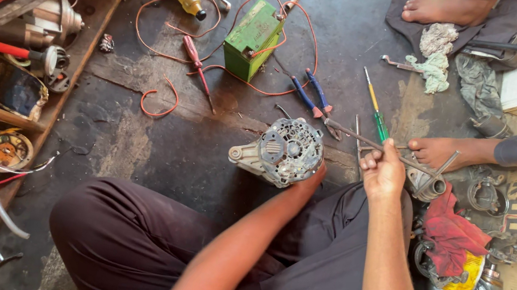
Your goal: The person sits on the floor and uses a hammer and punch to tap a pin into an alternator. They then use a screwdriver to adjust internal components and rotate the rotor shaft to test movement.
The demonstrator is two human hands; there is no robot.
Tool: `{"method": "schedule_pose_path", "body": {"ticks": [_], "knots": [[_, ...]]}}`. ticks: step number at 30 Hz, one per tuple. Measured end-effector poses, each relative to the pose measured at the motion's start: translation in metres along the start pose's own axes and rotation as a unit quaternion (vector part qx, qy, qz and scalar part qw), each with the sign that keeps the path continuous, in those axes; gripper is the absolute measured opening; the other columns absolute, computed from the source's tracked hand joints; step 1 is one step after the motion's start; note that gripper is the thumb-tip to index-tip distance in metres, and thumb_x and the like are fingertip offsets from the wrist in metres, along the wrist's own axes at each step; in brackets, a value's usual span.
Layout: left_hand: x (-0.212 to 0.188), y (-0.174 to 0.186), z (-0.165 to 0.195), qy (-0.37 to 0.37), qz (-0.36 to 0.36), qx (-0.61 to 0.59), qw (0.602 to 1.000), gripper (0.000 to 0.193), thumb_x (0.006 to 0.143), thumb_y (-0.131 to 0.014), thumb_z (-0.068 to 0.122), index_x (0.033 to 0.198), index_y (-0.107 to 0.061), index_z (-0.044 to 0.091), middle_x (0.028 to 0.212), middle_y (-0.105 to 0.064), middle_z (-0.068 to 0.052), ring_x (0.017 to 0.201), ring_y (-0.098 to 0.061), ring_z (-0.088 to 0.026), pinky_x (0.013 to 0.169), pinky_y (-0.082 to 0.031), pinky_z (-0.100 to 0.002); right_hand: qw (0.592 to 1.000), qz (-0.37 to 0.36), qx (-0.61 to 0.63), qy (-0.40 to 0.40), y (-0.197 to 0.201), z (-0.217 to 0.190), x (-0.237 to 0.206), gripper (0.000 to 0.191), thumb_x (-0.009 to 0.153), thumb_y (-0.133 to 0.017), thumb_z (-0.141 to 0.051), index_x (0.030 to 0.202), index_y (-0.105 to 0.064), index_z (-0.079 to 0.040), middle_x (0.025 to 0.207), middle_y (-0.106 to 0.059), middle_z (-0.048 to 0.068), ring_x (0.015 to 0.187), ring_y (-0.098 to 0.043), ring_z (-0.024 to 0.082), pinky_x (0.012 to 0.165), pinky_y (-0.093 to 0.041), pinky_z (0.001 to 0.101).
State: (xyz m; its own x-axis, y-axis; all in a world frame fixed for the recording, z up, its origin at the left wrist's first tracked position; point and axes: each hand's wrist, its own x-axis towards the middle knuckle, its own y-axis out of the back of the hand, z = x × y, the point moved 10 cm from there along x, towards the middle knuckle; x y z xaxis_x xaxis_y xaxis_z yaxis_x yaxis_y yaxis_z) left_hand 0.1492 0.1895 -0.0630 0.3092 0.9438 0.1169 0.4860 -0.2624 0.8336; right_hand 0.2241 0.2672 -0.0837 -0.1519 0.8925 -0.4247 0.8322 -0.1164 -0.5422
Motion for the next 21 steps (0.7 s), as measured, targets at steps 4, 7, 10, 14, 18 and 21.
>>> {"method": "schedule_pose_path", "body": {"ticks": [4, 7, 10, 14, 18, 21], "knots": [[-0.018, 0.035, 0.008, 0.026, 0.038, -0.098, 0.994, 0.021, 0.083, -0.058, 0.021, 0.091, -0.070, 0.005, 0.087, -0.069, -0.012, 0.086, -0.065, -0.026, 0.081, -0.048, -0.038, 1.000, -0.023, -0.002, 0.007, -0.003, 0.002, 0.001, 0.022, 0.108, -0.062, -0.030, 0.100, -0.057, -0.011, 0.077, -0.058, 0.004, 0.063, -0.052, 0.018, 0.062, -0.044, 0.0359], [-0.049, 0.077, -0.004, 0.023, 0.078, -0.311, 0.947, 0.016, 0.082, -0.061, 0.019, 0.088, -0.069, 0.007, 0.084, -0.068, -0.010, 0.083, -0.066, -0.026, 0.077, -0.048, -0.038, 0.998, -0.038, -0.032, 0.024, -0.006, -0.001, -0.001, 0.024, 0.108, -0.059, -0.032, 0.110, -0.058, -0.008, 0.089, -0.068, 0.011, 0.073, -0.061, 0.022, 0.068, -0.050, 0.0389], [-0.081, 0.104, -0.050, 0.031, 0.119, -0.514, 0.849, 0.010, 0.084, -0.067, 0.017, 0.088, -0.065, 0.009, 0.084, -0.066, -0.009, 0.083, -0.065, -0.029, 0.074, -0.048, -0.042, 0.994, -0.051, -0.090, 0.034, -0.011, -0.003, -0.008, 0.028, 0.111, -0.056, -0.032, 0.121, -0.057, -0.006, 0.107, -0.072, 0.016, 0.085, -0.068, 0.026, 0.076, -0.053, 0.0409], [-0.107, 0.087, -0.135, 0.117, 0.112, -0.537, 0.828, 0.025, 0.089, -0.077, 0.030, 0.103, -0.066, 0.012, 0.088, -0.068, -0.009, 0.087, -0.066, -0.033, 0.077, -0.046, -0.049, 0.982, -0.099, -0.155, -0.048, -0.025, 0.018, -0.013, 0.034, 0.107, -0.046, -0.038, 0.125, -0.053, -0.011, 0.123, -0.070, 0.015, 0.095, -0.067, 0.027, 0.080, -0.053, 0.0403], [-0.126, 0.060, -0.190, 0.150, 0.223, -0.526, 0.807, 0.106, 0.055, -0.091, 0.051, 0.139, -0.049, 0.002, 0.126, -0.063, -0.022, 0.116, -0.060, -0.042, 0.095, -0.047, -0.049, 0.960, -0.101, -0.190, -0.182, -0.024, 0.053, -0.011, 0.047, 0.106, -0.038, -0.043, 0.131, -0.056, -0.007, 0.131, -0.070, 0.011, 0.103, -0.064, 0.024, 0.086, -0.051, 0.0384], [-0.116, 0.010, -0.167, 0.134, 0.112, -0.629, 0.757, 0.114, 0.049, -0.095, 0.046, 0.143, -0.047, 0.003, 0.132, -0.062, -0.021, 0.121, -0.060, -0.039, 0.097, -0.048, -0.046, 0.947, -0.105, -0.197, -0.232, -0.027, 0.067, -0.009, 0.050, 0.107, -0.042, -0.042, 0.133, -0.057, -0.001, 0.128, -0.071, 0.012, 0.107, -0.066, 0.024, 0.087, -0.052, 0.0372]]}}
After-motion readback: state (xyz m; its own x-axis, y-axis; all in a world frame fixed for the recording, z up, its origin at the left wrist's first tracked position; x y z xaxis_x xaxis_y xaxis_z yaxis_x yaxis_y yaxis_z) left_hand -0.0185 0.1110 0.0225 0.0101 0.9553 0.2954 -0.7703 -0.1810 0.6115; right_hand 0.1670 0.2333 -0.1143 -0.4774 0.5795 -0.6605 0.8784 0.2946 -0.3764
